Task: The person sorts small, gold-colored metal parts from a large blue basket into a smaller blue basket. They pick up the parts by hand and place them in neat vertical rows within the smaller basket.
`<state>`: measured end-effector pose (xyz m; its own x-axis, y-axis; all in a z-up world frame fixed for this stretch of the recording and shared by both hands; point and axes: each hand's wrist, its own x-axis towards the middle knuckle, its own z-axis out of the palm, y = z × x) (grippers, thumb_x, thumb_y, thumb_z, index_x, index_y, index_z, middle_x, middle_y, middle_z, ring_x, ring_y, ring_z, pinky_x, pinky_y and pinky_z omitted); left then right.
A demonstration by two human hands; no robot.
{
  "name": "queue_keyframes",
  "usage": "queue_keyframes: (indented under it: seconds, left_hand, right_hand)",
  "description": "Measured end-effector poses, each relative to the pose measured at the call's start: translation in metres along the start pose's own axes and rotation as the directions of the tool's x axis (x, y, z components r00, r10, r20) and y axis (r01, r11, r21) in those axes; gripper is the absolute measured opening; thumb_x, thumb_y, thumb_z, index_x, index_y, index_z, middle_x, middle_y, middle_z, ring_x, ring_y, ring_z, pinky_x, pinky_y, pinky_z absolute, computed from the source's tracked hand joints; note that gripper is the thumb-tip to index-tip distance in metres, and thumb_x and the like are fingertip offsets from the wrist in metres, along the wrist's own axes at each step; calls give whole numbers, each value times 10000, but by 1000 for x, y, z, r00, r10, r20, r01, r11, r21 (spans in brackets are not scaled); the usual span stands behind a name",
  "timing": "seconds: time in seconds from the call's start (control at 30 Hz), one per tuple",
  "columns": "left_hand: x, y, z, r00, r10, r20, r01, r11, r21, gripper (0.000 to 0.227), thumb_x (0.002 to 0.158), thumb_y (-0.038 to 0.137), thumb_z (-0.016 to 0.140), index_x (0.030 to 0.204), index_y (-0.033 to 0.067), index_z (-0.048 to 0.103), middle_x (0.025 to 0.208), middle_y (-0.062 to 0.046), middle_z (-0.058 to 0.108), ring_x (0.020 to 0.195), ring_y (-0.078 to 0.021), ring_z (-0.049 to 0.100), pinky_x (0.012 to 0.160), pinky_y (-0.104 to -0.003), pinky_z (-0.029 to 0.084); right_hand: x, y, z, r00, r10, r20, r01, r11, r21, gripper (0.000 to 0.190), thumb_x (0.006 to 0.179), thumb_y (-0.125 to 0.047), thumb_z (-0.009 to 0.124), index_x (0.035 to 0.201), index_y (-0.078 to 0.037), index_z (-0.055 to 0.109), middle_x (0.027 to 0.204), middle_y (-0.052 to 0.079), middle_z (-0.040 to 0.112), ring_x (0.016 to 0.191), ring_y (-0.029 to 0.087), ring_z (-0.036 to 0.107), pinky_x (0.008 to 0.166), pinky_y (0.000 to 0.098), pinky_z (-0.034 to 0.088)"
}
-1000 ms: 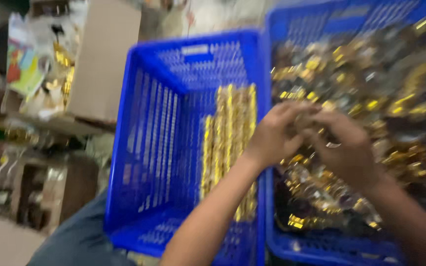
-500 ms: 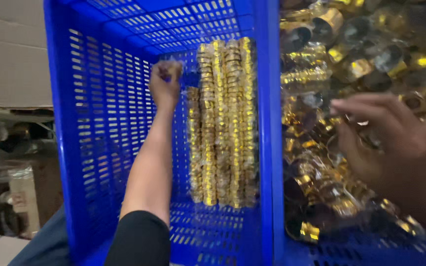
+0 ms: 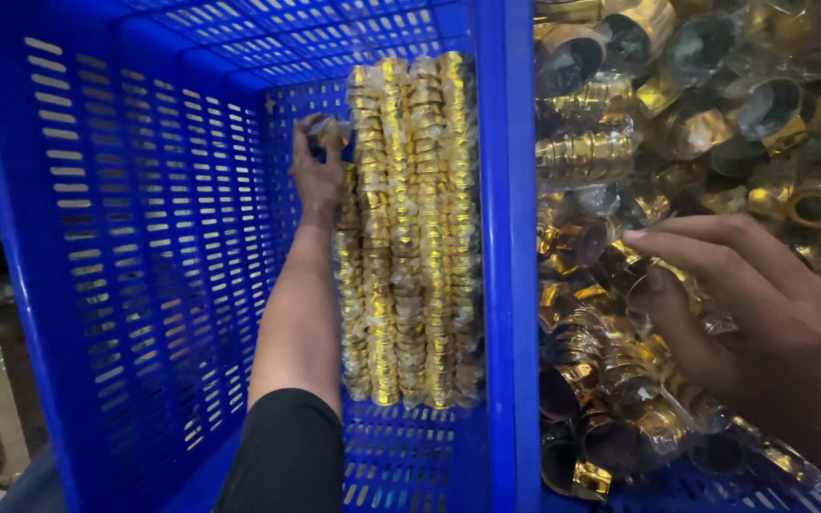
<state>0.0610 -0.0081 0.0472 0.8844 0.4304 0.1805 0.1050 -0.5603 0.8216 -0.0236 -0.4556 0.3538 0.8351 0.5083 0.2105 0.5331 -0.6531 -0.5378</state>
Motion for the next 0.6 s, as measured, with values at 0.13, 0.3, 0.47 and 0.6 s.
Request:
queue_keyframes:
  seconds: [0.13,0.3,0.47,0.6]
  left_hand:
    - [0,-16,7,997,65,51,-66,998,9,260,974,345,696,1164,174,651,1114,-59,697,1033,-206,653,933,-329,490]
    - [-4,-28,7,996,38,84,-52,984,169,187,949,296,605,1067,160,654,1003,-85,722,986,-303,643,881,-422,458]
    - [-12,-23,4,990,-58,130,6,929,369,492,1055,510,392,1070,168,746,1291,-186,464,1103,-467,512,1014,-577,354]
    - [-5,-49,14,991,94,99,-122,931,343,413,1065,326,398,1017,107,745,1174,-214,605,1140,-419,536,1004,-553,340]
  right_hand:
    - [-1,7,5,1000,14,20,-15,999,46,358,911,66,735,1261,11,682,1195,174,709,1052,263,704,927,356,580]
    - [-2,16,10,999,15,39,-17,998,61,345,907,97,687,1243,17,674,1167,178,703,1041,283,695,939,387,570]
    - [-6,27,15,996,42,73,-43,999,17,347,891,71,720,1234,38,676,1176,199,710,1068,299,702,927,404,604]
    - [-6,31,17,997,43,58,-45,998,33,354,891,122,687,1234,34,683,1116,177,695,999,265,683,927,368,591]
